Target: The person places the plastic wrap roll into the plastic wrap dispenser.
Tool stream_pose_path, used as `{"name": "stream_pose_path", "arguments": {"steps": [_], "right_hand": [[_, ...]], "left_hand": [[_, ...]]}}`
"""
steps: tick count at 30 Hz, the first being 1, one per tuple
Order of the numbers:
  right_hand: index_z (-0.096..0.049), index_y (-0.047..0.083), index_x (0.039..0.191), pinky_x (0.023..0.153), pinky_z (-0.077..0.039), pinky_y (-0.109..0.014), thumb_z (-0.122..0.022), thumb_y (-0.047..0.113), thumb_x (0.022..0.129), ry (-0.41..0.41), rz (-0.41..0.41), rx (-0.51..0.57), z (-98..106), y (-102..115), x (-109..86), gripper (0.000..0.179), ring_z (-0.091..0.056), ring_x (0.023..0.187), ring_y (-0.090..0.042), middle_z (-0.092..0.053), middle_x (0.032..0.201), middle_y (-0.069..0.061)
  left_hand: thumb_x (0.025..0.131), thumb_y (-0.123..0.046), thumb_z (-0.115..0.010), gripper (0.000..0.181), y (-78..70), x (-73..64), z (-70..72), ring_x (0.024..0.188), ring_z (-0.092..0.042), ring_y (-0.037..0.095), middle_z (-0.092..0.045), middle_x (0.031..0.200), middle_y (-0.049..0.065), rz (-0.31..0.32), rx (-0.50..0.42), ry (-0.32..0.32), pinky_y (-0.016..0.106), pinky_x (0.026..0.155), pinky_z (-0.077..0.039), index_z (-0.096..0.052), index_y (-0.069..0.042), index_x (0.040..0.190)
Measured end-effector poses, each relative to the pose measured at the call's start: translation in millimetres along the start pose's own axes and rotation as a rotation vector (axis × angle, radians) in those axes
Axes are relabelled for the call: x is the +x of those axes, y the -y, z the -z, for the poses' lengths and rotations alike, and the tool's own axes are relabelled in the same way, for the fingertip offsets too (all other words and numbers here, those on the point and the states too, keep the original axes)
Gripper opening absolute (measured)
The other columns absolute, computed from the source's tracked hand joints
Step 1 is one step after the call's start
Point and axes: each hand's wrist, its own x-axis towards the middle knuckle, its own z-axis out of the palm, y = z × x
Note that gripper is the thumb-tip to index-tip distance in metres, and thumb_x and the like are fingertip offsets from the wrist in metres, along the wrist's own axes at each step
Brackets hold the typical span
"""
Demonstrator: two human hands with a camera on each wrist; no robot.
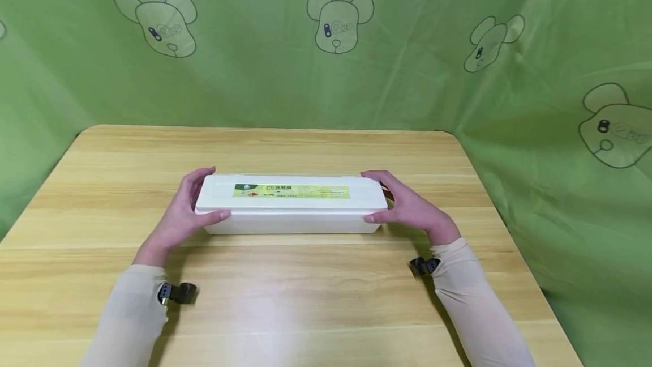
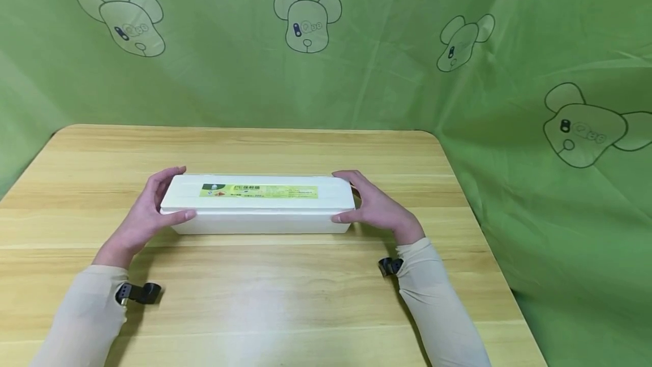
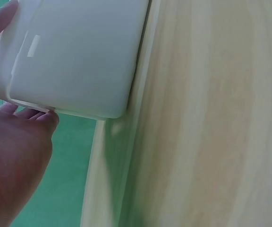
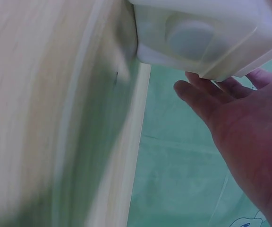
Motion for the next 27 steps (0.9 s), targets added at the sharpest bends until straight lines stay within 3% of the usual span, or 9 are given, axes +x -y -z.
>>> {"name": "stream_pose_path", "arguments": {"steps": [4, 8, 16, 24, 27], "right_hand": [[-0.029, 0.01, 0.152, 0.109, -0.032, -0.053, -0.083, 0.011, 0.079, 0.008, -0.023, -0.013, 0, -3, -1.8, 0.091, -0.037, 0.133, -0.032, -0.034, 0.146, -0.012], [-0.026, 0.015, 0.155, 0.115, -0.021, -0.053, -0.084, 0.017, 0.079, 0.002, -0.041, -0.059, 1, -4, -6.2, 0.096, -0.027, 0.14, -0.031, -0.029, 0.151, -0.011], [-0.019, 0.021, 0.157, 0.116, -0.017, -0.054, -0.089, 0.021, 0.073, 0.02, -0.046, -0.123, 3, -5, -11.9, 0.109, -0.021, 0.143, -0.03, -0.024, 0.154, -0.008], [-0.023, 0.025, 0.157, 0.114, -0.016, -0.059, -0.087, 0.015, 0.075, 0.013, -0.009, -0.24, 4, -5, -13.6, 0.105, -0.015, 0.145, -0.028, -0.019, 0.159, -0.004], [-0.026, 0.025, 0.156, 0.114, -0.018, -0.058, -0.087, 0.012, 0.073, 0.008, 0.003, -0.253, 4, -6, -13.8, 0.104, -0.018, 0.144, -0.028, -0.023, 0.158, -0.004]], "left_hand": [[0.076, 0.001, -0.081, 0.11, 0.7, -0.7, 1.0, 0.145, -0.017, 0.032, -0.019, 0.159, 0.015, -0.006, 0.01, 0.018, 0.006, 0.104, -0.023, -0.005, -0.005, 0.155], [0.076, 0.002, -0.081, 0.106, 2.2, -0.4, 2.8, 0.141, -0.025, 0.035, -0.02, 0.158, 0.019, -0.015, 0.011, 0.047, 0.008, 0.102, -0.029, -0.012, -0.004, 0.155], [0.075, -0.006, -0.084, 0.111, 5.0, -3.9, 8.9, 0.129, -0.038, 0.032, -0.031, 0.151, 0.017, 0.036, 0.101, 0.106, 0.032, 0.105, -0.034, -0.011, -0.013, 0.158], [0.075, -0.003, -0.084, 0.117, 8.0, -5.2, 13.8, 0.141, -0.025, 0.037, -0.019, 0.159, 0.019, 0.013, 0.104, 0.164, 0.051, 0.115, -0.02, -0.004, -0.019, 0.159], [0.075, -0.002, -0.083, 0.116, 7.5, -5.7, 14.9, 0.142, -0.023, 0.039, -0.017, 0.16, 0.02, 0.016, 0.118, 0.165, 0.052, 0.115, -0.019, -0.005, -0.022, 0.159]]}}
